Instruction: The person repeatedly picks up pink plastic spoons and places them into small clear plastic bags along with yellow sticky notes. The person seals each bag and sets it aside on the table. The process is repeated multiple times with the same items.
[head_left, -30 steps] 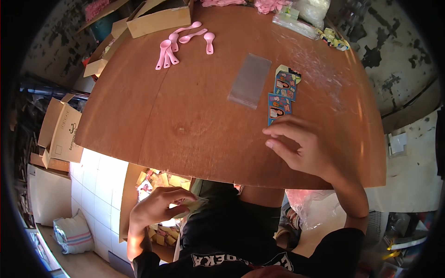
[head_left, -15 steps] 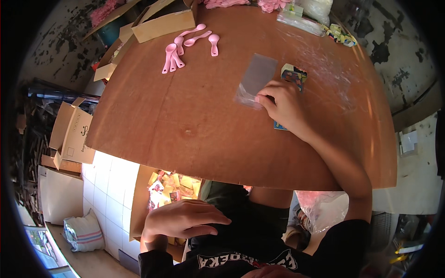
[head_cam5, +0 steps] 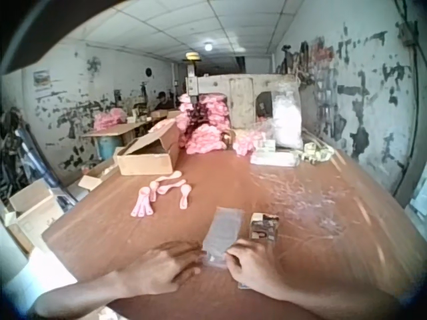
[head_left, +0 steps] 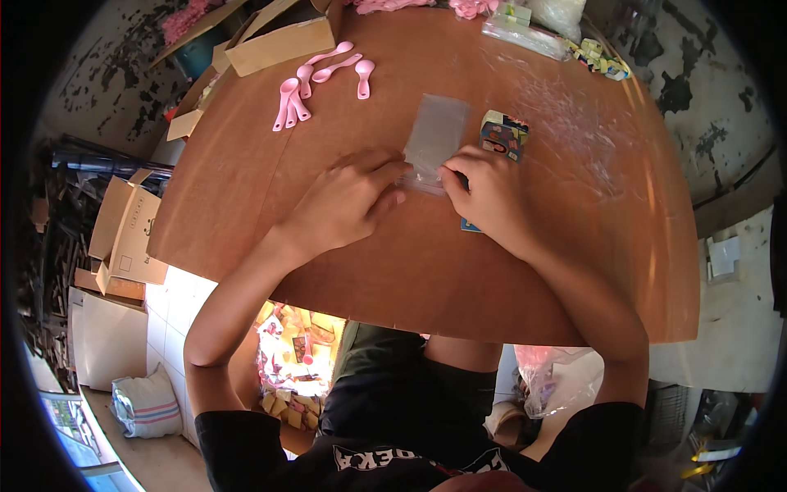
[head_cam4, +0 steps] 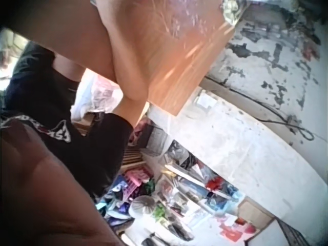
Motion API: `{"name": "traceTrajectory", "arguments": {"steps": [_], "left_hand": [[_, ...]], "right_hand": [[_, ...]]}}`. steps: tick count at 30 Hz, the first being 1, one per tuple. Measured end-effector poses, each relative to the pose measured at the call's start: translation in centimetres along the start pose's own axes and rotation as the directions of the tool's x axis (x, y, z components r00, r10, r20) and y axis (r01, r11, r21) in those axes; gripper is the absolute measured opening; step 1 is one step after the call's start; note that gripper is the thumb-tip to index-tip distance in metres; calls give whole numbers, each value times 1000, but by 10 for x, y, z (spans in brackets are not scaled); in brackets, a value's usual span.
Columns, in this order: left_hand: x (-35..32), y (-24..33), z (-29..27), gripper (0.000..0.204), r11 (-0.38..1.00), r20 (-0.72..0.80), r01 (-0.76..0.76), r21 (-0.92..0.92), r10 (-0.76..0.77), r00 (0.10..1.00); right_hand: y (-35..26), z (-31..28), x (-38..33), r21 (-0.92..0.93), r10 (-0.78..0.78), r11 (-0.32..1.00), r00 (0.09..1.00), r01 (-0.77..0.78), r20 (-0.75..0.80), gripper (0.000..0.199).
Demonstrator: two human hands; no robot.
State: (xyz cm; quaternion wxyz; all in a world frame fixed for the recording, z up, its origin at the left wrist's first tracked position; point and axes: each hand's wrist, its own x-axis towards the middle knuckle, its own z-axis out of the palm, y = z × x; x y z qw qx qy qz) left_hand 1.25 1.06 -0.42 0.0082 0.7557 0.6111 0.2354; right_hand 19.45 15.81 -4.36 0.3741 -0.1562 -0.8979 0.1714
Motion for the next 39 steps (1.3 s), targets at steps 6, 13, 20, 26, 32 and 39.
{"name": "traceTrajectory", "arguments": {"steps": [6,13,20,26,32,39], "left_hand": [[-4,-1,9,34,991,75,-35,129,26,997],[-5,4,5,41,962,-259,109,-249,-175,950],[-31,12,-33,12,831,-270,-233,-505,105,957],[-69,19,-36,13,456,-289,-120,-882,-320,902],[-66,14,-31,29,417,-250,-31,-908,-483,839],[-60,20,-31,40,288,-147,43,-957,-605,782]], "right_hand": [[9,3,1,97,81,993,975,-62,-205,7],[-27,-13,-1,-209,-319,932,944,296,-86,7],[-68,-53,-5,144,-317,940,947,308,46,17],[-67,-77,-78,-420,33,888,885,187,464,74],[-97,-88,-125,-371,62,913,839,171,540,81],[-102,-100,-154,-298,-287,861,878,411,382,29]]}}
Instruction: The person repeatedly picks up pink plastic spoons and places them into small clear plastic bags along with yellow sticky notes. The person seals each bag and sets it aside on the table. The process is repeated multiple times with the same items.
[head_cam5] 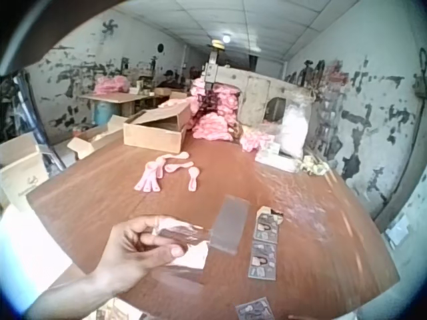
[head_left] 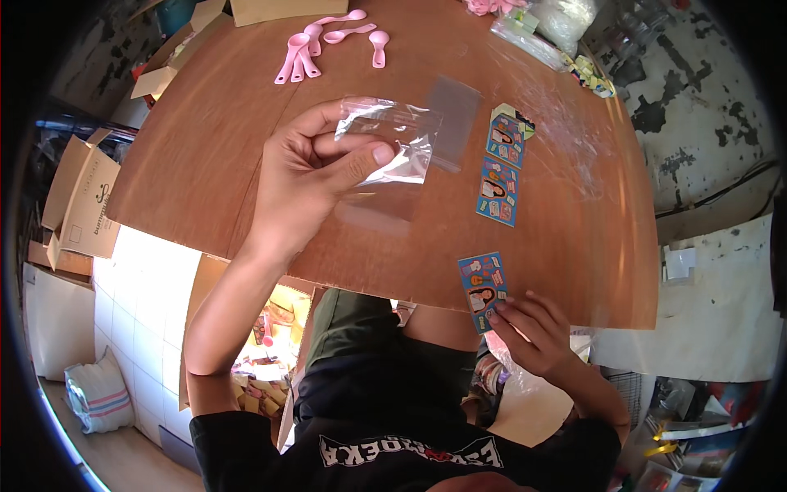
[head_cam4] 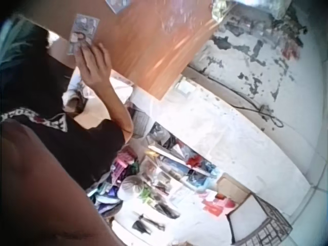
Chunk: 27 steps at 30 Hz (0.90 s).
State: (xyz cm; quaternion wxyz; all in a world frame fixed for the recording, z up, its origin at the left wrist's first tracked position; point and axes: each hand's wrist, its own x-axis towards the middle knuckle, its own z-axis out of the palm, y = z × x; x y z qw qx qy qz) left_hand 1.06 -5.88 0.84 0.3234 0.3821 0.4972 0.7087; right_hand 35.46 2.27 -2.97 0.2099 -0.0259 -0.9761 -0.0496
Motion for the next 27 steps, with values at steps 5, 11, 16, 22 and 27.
{"name": "traceTrajectory", "arguments": {"steps": [5,11,16,22,27], "left_hand": [[-4,-10,18,53,1000,124,-5,9,4,992],[-22,1,44,54,998,270,26,64,-42,962],[-27,12,48,57,997,259,49,56,-62,964],[-24,5,45,55,988,295,-39,152,-8,956],[-19,3,44,57,978,339,-22,207,-51,940]], "right_hand": [[15,-33,35,311,177,950,890,-42,-421,21],[36,-44,113,495,447,854,713,-160,-541,22],[43,-37,130,538,436,834,746,-124,-503,22],[41,-32,127,639,472,753,805,-157,-359,18],[51,-45,127,662,481,719,838,-210,-256,15]]}}
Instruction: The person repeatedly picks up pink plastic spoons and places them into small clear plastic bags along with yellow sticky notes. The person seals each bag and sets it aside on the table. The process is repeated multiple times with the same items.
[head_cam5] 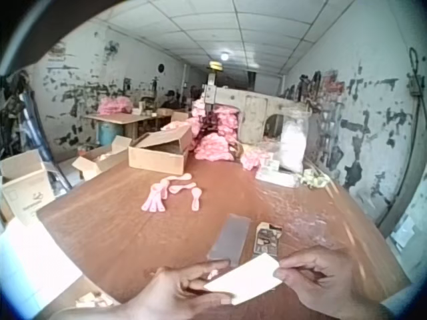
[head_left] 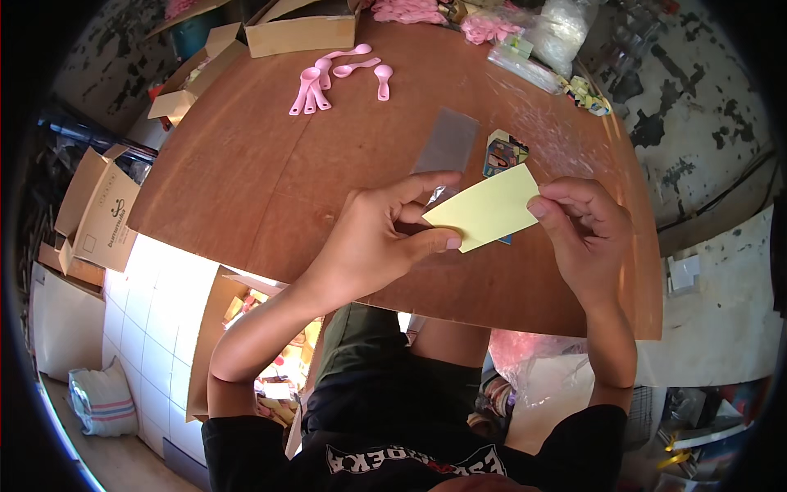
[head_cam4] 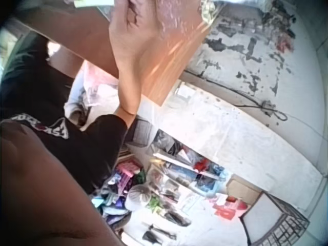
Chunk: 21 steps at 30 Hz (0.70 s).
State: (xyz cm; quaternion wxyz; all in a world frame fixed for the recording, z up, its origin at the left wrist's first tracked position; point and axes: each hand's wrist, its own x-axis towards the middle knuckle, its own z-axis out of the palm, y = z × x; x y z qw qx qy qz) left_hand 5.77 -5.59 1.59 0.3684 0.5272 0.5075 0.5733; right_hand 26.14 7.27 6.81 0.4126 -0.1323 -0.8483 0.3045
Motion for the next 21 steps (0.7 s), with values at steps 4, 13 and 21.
{"name": "traceTrajectory", "arguments": {"steps": [4,13,21], "left_hand": [[1,3,3,56,1000,17,0,-18,0,1000],[1,4,10,52,968,-13,-169,187,175,985],[0,1,13,53,802,-29,-370,469,433,901]], "right_hand": [[-1,-1,0,34,30,999,999,-30,12,13],[-4,20,-3,-35,-31,998,931,47,364,18],[-1,19,1,196,136,946,861,-260,489,23]]}}
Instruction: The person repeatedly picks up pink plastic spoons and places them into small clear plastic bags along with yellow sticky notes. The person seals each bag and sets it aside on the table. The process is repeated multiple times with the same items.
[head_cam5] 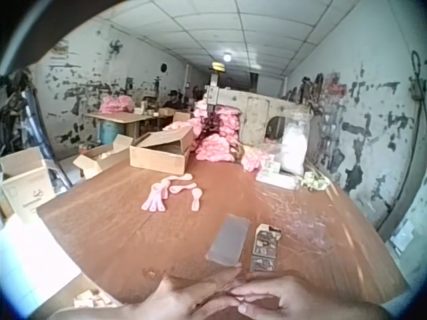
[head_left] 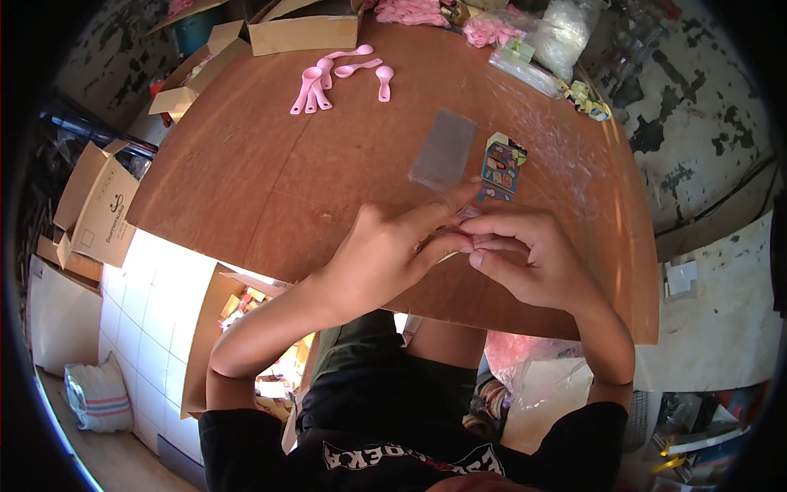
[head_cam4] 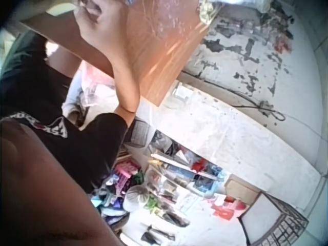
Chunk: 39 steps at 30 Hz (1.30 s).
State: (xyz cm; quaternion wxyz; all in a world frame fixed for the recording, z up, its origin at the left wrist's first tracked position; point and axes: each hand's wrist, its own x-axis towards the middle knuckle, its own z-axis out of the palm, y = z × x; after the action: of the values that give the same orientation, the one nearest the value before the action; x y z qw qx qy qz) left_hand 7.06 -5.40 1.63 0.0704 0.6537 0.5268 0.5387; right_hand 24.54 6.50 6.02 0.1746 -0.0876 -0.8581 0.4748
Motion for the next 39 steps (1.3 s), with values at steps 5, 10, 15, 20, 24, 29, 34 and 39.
{"name": "traceTrajectory", "arguments": {"steps": [5,10,15,20,24,29,34,39], "left_hand": [[-3,-8,3,54,977,-32,-180,117,185,982],[-5,-2,-3,52,997,-70,-21,-75,15,997],[-13,-5,-31,43,940,189,328,-90,-308,933],[-42,-28,-37,34,961,-89,219,-166,-236,968],[-67,-33,-51,33,914,-97,386,-127,-399,912],[-76,-32,-50,35,853,-123,442,-277,-488,864],[-80,-40,-56,37,822,-195,398,-406,-504,841],[-77,-49,-59,37,811,-206,368,-454,-498,843]], "right_hand": [[-1,-2,4,-37,146,989,983,-143,110,21],[6,15,11,-74,59,995,993,-66,-99,13],[-2,20,29,-129,-14,992,992,-1,-122,9],[6,10,83,-188,-27,976,911,114,412,18],[68,5,168,43,143,987,962,-157,234,22],[166,-2,256,-512,49,836,957,-196,-285,37],[162,21,284,-704,255,522,876,-482,-411,36],[162,7,258,-603,81,731,919,-319,-387,25]]}}
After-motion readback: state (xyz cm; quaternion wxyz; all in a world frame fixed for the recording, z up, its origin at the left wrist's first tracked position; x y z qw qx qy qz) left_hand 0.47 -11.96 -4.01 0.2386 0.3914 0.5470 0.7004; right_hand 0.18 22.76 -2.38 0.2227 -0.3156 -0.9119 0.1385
